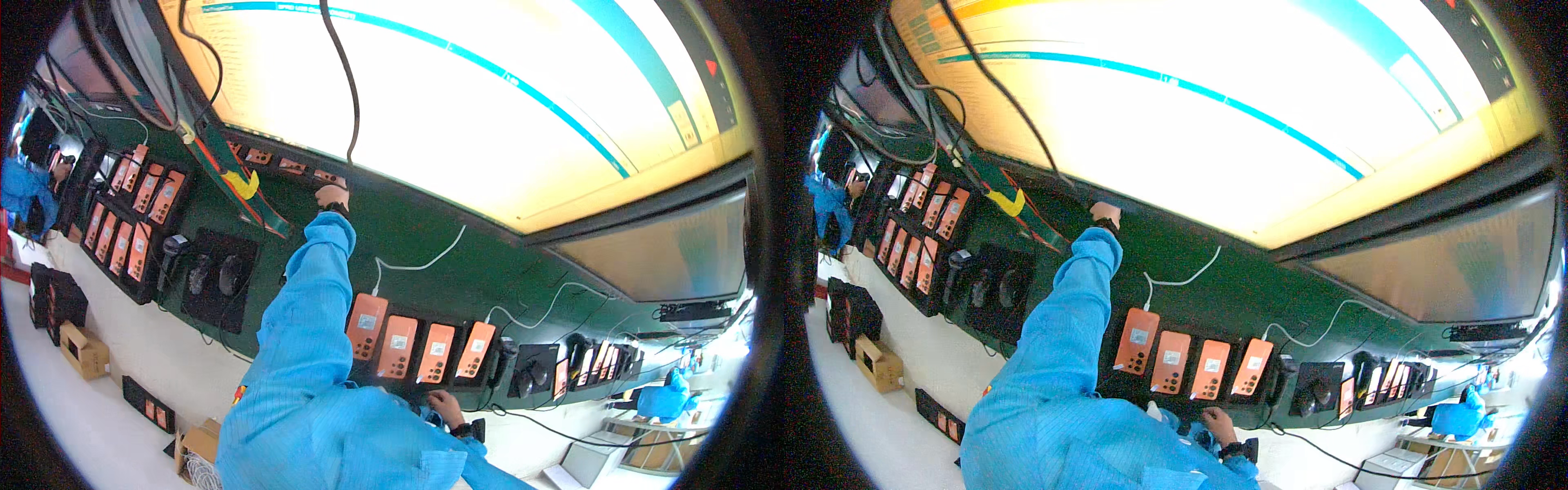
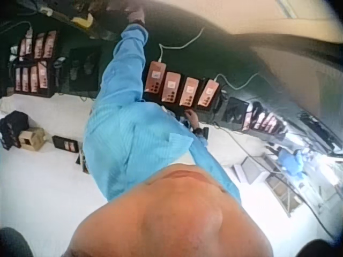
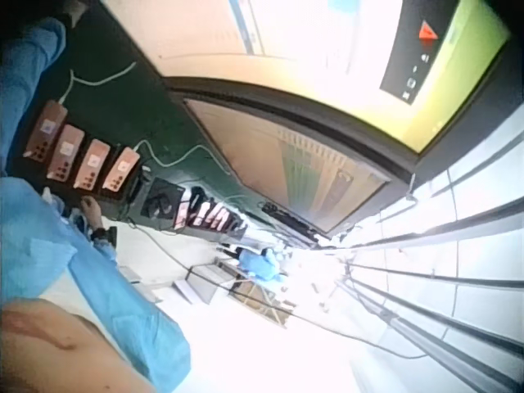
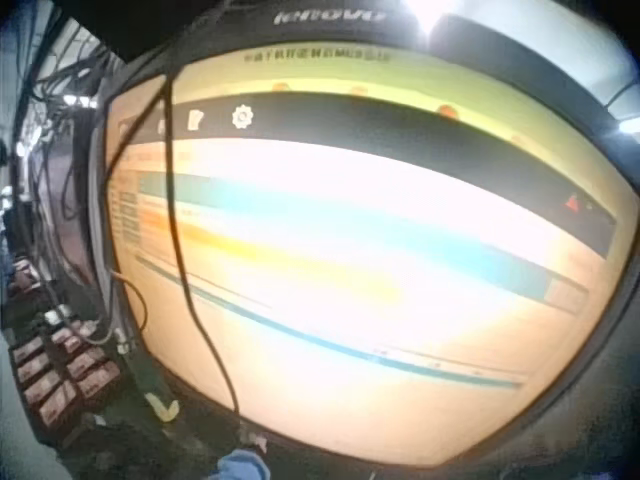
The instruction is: The recorder is testing and initializing orange industrial handheld devices by scanning barcodes and plugging in data/power cables at a factory station.
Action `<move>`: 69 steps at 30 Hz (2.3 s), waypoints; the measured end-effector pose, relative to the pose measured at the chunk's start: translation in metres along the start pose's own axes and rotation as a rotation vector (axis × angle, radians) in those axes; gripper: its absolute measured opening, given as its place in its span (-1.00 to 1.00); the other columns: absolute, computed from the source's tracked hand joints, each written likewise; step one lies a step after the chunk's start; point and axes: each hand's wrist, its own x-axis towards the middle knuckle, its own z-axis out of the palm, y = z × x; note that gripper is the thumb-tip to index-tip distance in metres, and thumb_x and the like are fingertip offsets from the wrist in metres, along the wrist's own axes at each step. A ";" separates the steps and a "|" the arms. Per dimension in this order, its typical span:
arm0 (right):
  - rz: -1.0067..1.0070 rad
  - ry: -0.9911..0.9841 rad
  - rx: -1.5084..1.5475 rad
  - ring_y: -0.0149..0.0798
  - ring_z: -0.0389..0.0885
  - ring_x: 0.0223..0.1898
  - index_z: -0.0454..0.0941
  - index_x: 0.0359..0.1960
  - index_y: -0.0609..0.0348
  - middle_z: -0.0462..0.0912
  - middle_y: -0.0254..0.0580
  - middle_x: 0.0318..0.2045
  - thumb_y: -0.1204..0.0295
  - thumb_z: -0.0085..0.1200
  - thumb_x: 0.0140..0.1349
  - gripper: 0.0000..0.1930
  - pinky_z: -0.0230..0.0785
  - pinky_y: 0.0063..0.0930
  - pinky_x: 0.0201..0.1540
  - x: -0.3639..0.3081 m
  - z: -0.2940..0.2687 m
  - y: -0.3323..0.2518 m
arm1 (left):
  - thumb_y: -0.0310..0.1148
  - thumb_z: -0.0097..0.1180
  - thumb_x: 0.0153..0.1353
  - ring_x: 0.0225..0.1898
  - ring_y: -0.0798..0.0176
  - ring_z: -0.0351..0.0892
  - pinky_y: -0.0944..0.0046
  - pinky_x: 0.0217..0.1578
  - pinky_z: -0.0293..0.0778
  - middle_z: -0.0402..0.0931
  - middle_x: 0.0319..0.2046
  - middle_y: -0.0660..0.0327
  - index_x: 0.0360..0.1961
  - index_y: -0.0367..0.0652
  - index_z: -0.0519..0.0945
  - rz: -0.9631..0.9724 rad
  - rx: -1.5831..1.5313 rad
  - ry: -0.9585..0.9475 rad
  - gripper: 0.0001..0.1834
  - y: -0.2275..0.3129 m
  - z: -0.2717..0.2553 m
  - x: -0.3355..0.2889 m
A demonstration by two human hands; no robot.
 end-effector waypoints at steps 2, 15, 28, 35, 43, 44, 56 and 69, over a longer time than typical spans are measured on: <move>-0.005 -0.002 0.030 -0.30 0.62 -0.25 0.55 -0.13 0.31 0.66 -0.13 -0.30 0.35 0.08 0.19 -0.70 0.45 -0.42 -0.17 0.008 -0.007 0.000 | -0.07 0.24 0.05 -0.06 -0.22 0.49 -0.07 -0.14 0.54 0.34 0.01 -0.21 0.02 -0.45 0.16 0.147 0.064 0.037 -0.24 -0.011 0.000 0.054; -0.053 -0.040 -0.075 -0.25 0.62 -0.32 0.56 -0.22 0.36 0.65 -0.09 -0.39 0.31 0.03 0.21 -0.69 0.45 -0.41 -0.22 0.030 -0.011 -0.027 | -0.23 0.31 -0.07 -0.22 0.08 0.56 0.13 -0.30 0.51 0.54 -0.22 0.09 -0.20 -0.13 0.53 1.094 0.711 0.008 -0.61 -0.016 -0.090 -0.020; 0.015 0.003 0.122 -0.31 0.62 -0.32 0.54 -0.18 0.35 0.65 -0.12 -0.38 0.38 0.02 0.19 -0.73 0.44 -0.47 -0.21 0.020 0.005 -0.010 | -0.06 0.04 0.23 -0.43 0.20 0.61 0.30 -0.42 0.55 0.61 -0.33 0.09 -0.20 -0.25 0.56 0.137 -0.012 -0.934 -0.59 0.038 -0.120 -0.165; -0.169 0.229 0.222 -0.02 0.62 -0.18 0.58 -0.21 0.24 0.63 0.06 -0.26 0.28 0.04 0.18 -0.72 0.44 -0.25 -0.13 0.017 -0.021 -0.007 | -0.30 -0.10 0.20 -0.52 0.22 0.56 0.27 -0.51 0.43 0.58 -0.47 0.07 -0.35 -0.34 0.57 0.661 -0.186 -0.390 -0.70 -0.054 -0.132 -0.170; -0.318 0.957 -0.223 0.15 0.45 -0.13 0.54 -0.32 0.23 0.52 0.07 -0.26 0.24 0.10 0.15 -0.73 0.32 -0.06 -0.09 0.152 -0.100 -0.003 | -0.40 -0.03 0.23 -0.25 0.05 0.51 0.17 -0.18 0.41 0.52 -0.31 0.03 -0.27 -0.30 0.51 1.032 0.218 -0.304 -0.83 -0.197 -0.187 -0.318; -0.253 1.045 -0.247 0.16 0.41 -0.06 0.54 -0.29 0.24 0.51 0.04 -0.13 0.15 0.11 0.12 -0.65 0.30 -0.03 -0.03 0.151 -0.104 -0.053 | -0.41 -0.01 0.22 -0.25 0.02 0.51 0.16 -0.16 0.41 0.52 -0.30 0.04 -0.27 -0.29 0.51 1.030 0.239 -0.269 -0.84 -0.217 -0.196 -0.317; -0.224 0.700 -0.219 0.28 0.52 -0.44 0.37 -0.34 0.17 0.55 0.19 -0.57 0.12 -0.17 0.34 -0.66 0.31 0.12 -0.41 0.122 -0.134 -0.061 | -0.46 0.03 0.12 -0.19 -0.11 0.42 0.02 -0.16 0.34 0.45 -0.33 -0.01 -0.38 -0.26 0.45 1.148 0.323 -0.520 -0.91 -0.213 -0.147 -0.356; 0.014 1.073 -0.111 0.23 0.43 -0.02 0.28 -0.18 0.43 0.47 0.29 -0.12 0.32 0.19 0.10 -0.56 0.26 -0.09 0.02 0.063 -0.130 0.031 | 0.27 0.18 -0.08 0.25 0.01 0.07 -0.11 0.33 -0.21 0.18 0.15 0.05 0.29 -0.22 0.11 1.577 0.853 -0.584 0.06 -0.211 -0.029 -0.373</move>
